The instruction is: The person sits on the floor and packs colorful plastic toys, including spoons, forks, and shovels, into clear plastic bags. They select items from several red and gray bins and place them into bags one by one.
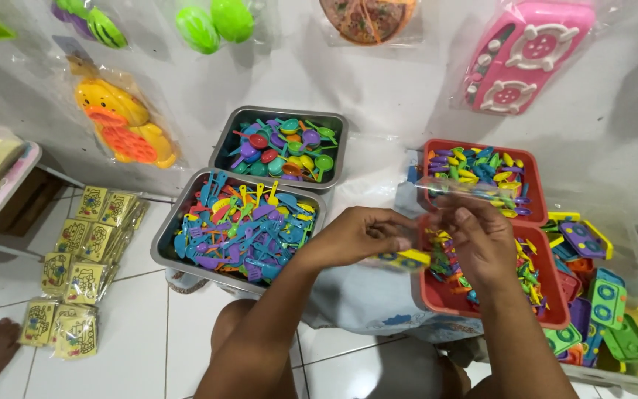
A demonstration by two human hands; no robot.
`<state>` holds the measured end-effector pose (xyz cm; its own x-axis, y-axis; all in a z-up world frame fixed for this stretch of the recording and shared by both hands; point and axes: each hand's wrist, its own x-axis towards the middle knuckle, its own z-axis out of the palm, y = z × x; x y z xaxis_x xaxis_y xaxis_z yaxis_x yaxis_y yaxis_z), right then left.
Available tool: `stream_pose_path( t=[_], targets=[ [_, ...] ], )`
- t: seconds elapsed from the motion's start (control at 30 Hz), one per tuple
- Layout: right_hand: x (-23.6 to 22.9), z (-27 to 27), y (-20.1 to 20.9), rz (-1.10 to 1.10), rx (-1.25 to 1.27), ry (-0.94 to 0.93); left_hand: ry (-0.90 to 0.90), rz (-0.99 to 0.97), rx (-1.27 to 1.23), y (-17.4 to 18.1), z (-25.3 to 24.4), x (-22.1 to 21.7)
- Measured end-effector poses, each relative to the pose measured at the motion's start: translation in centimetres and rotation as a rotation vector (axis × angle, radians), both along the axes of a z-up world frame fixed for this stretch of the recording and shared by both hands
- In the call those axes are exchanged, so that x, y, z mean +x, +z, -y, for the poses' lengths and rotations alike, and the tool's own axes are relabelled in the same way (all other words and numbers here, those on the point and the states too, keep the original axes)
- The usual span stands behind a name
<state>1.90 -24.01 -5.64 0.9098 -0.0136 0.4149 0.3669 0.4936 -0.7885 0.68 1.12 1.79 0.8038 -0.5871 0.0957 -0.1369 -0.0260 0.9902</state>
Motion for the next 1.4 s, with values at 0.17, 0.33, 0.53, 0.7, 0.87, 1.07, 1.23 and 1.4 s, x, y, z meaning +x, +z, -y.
stream_pose_path(
  t=[0.17, 0.33, 0.53, 0.7, 0.87, 1.07, 1.23, 1.4],
  targets=[
    [-1.4, -2.5, 2.4, -0.049, -0.028, -0.060, 0.138, 0.067, 0.005, -0.2, 1.0, 0.5],
    [-3.6, -5.3, 5.9, -0.011, -0.416, -0.421, 0.450, 0.136, 0.093, -0.4, 0.0, 2.9],
    [-7.0, -7.3, 4.0, 0.083, -0.866, -0.342, 0.560, 0.197, 0.162, 0.0, -1.5, 7.0],
    [-11.1, -13.1, 6.0, -0.037, -0.769, 0.775, 0.509, 0.194, 0.339, 0.5, -1.6, 7.7],
    [-11.4, -15.1, 7.1, -0.057, -0.914, 0.965, 0.552, 0.242, 0.364, -0.6, -1.2, 8.4],
    [-11.6, -14.8, 5.2, -0.005, -0.986, 0.788, 0.529, 0.222, 0.246, -0.1, -1.3, 7.8],
    [-12.2, -14.9, 5.4, 0.104, -0.904, 0.776, 0.524, 0.218, 0.283, -0.3, -1.6, 7.7],
    [-11.0, -13.7, 6.4, 0.221, -0.774, 0.778, 0.514, 0.270, 0.224, -0.8, -1.3, 7.8]
  ],
)
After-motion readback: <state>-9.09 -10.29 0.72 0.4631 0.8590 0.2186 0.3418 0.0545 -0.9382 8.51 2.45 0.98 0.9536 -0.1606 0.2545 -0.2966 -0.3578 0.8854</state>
